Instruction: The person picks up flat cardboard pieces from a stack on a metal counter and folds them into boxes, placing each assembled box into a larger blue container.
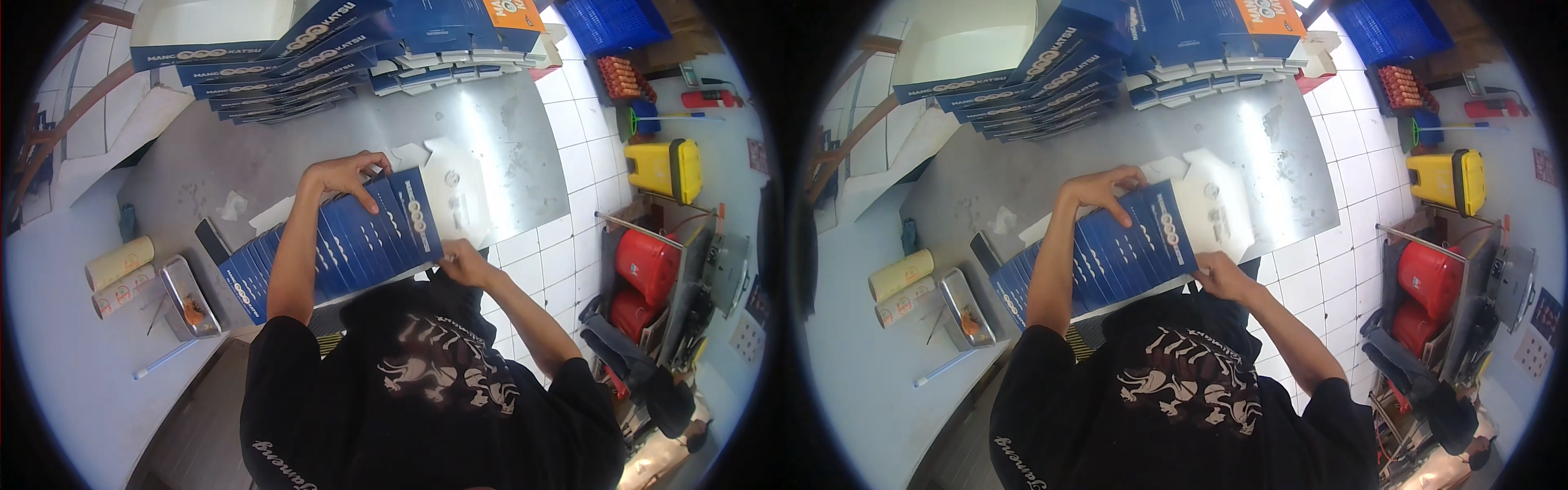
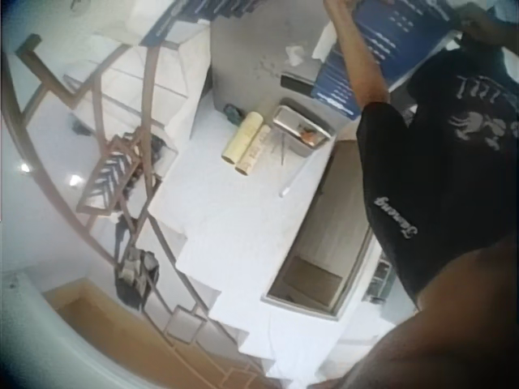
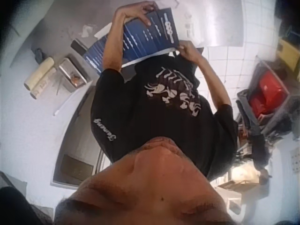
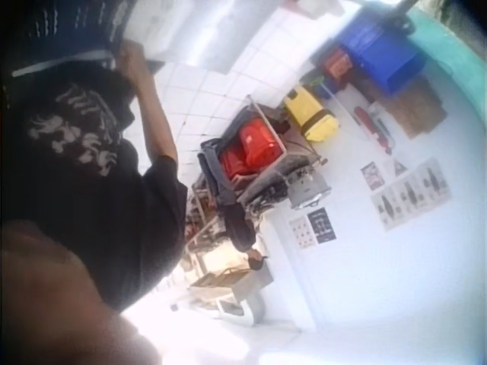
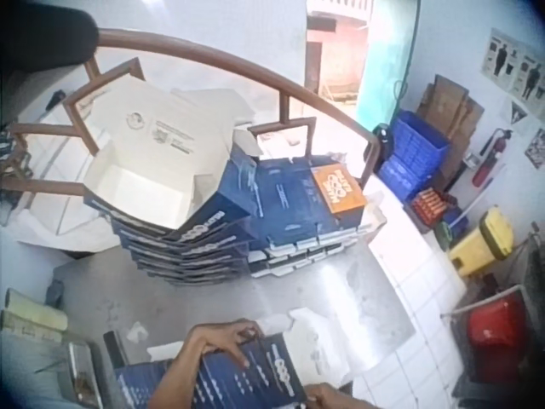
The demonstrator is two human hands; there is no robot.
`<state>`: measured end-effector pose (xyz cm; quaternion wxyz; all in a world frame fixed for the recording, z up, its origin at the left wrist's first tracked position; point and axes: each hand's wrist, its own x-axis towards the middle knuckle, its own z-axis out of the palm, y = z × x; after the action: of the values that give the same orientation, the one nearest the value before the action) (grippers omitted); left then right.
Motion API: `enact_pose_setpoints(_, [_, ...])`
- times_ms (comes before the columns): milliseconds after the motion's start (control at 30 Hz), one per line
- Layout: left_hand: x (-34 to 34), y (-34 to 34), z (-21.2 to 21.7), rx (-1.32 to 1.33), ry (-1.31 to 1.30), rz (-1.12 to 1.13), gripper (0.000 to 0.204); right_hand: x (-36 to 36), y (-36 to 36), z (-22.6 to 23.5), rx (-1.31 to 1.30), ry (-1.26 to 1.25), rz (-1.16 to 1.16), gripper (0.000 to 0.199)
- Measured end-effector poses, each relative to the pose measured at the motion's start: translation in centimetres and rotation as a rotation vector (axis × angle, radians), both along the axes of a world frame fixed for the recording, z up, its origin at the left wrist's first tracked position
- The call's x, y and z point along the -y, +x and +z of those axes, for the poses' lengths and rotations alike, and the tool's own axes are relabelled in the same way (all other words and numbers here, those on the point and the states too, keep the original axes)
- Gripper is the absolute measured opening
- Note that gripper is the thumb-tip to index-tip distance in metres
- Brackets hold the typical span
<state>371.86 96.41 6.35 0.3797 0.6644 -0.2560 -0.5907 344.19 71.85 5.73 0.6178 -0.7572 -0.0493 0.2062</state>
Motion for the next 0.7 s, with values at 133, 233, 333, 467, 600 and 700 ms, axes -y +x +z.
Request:
enact_pose_setpoints(133, [0.1, 0.4, -0.4, -0.045, 0.003, 0.027, 0.086, 0.8, -0.3, 1.5, -0.116, -0.072, 0.123, 0.044])
enact_pose_setpoints(233, [-0.3, 0.3, -0.1, -0.040, 0.008, 0.062, 0.084, 2.9, 2.3, 2.5, 0.069, -0.297, 0.127, 0.049])
enact_pose_setpoints(333, [-0.2, 0.2, 0.0, -0.052, -0.003, 0.064, 0.082, 3.5, 7.3, 1.7, 0.235, -0.404, -0.316, 0.042])
enact_pose_setpoints(467, [-0.3, 0.5, -0.6, -0.078, -0.045, 0.058, 0.081, 0.8, 14.3, 1.3, 0.304, -0.255, -0.186, 0.036])
enact_pose_setpoints(600, [-0.1, 0.7, -1.9, -0.170, -0.095, 0.027, 0.078, -1.2, 14.0, -1.5, 0.269, -0.223, 0.007, 0.031])
enact_pose_setpoints(700, [-0.3, 0.7, -2.1, -0.158, -0.079, 0.021, 0.077, -2.2, 14.9, -1.9, 0.231, -0.217, 0.008, 0.027])
